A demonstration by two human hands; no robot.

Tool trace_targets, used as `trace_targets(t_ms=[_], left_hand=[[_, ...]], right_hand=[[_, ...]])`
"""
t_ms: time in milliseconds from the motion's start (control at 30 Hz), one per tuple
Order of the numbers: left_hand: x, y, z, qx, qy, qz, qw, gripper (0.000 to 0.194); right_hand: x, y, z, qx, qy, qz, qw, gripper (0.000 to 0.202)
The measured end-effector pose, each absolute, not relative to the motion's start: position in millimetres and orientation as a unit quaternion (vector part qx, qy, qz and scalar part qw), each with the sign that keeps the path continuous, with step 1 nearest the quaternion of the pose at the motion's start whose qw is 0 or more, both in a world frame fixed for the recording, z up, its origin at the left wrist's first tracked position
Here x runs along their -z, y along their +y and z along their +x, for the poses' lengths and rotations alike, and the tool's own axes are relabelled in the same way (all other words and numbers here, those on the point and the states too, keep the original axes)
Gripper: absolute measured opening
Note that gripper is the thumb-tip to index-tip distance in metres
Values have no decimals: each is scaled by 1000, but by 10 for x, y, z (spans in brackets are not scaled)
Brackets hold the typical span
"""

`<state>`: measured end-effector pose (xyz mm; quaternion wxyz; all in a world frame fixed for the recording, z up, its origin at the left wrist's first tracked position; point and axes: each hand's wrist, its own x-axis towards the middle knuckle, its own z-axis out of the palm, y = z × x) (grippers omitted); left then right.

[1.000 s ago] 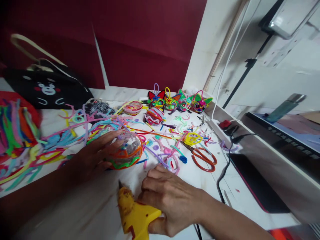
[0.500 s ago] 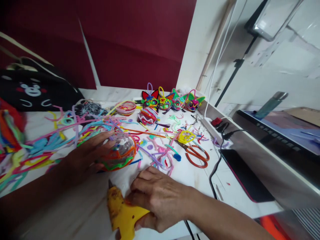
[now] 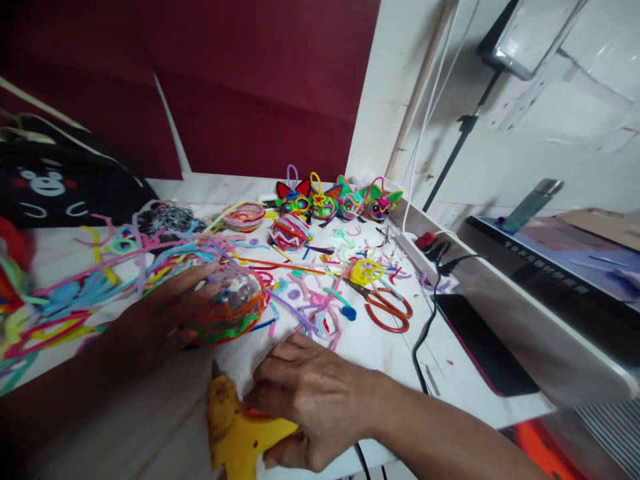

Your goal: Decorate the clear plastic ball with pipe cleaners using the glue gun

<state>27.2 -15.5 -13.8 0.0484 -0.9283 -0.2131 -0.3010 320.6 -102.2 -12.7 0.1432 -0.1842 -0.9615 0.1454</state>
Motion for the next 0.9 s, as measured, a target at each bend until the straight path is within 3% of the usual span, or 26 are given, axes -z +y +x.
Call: trace_targets(t_ms=[567,900], left_hand=[[151,-95,261,288,-200,-933,82,61],[164,-108,257,290,-205,-932,73,63]], right_hand=[[8,-1042,3229,-115,-971,-185,97,41],[-309,-1363,3528,-78,-951,-282,98,29]])
